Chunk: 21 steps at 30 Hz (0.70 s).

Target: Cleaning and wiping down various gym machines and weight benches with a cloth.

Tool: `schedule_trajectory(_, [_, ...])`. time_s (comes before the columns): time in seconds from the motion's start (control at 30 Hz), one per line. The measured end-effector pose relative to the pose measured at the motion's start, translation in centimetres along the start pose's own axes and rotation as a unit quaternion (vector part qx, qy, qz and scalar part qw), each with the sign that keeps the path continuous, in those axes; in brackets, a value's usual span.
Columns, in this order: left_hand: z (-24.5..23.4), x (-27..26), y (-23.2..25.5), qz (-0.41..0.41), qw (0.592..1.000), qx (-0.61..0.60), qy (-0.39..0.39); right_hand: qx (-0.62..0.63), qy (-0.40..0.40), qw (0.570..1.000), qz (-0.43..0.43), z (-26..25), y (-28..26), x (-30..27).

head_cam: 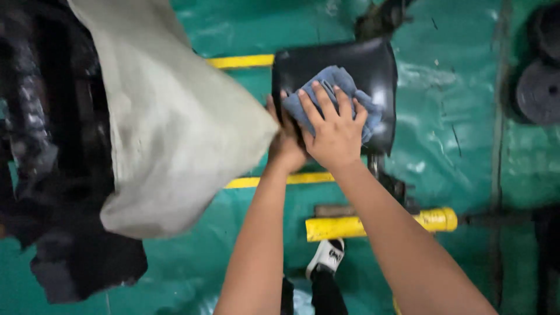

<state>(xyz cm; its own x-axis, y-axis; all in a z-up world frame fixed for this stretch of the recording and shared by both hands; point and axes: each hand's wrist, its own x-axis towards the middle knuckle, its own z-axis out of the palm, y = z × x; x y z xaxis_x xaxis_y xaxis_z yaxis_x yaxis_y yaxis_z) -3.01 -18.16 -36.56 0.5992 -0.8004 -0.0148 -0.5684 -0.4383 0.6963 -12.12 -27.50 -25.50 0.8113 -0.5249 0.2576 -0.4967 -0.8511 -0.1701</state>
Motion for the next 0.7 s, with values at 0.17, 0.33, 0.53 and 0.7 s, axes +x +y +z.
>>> schedule_trajectory(0.17, [-2.2, -2.9, 4.1, -0.034, 0.998, -0.021, 0.047, 0.001, -0.043, 0.997, 0.069, -2.0, -1.6, -6.8])
schedule_trajectory(0.33, [-3.1, -20.1, 4.0, -0.026, 0.997, 0.050, -0.048, 0.127, -0.144, 0.964, 0.185, 0.8, -1.7, -20.8])
schedule_trajectory(0.53, [-7.0, -39.5, -1.4, -0.147, 0.930, -0.176, -0.286, 0.545, -0.134, 0.658, 0.502, -4.4, -11.9, -39.1])
schedule_trajectory(0.7, [-17.2, -36.4, 10.0, -0.262, 0.763, -0.457, -0.375, 0.732, -0.083, 0.343, 0.582, -18.5, -15.8, -37.1])
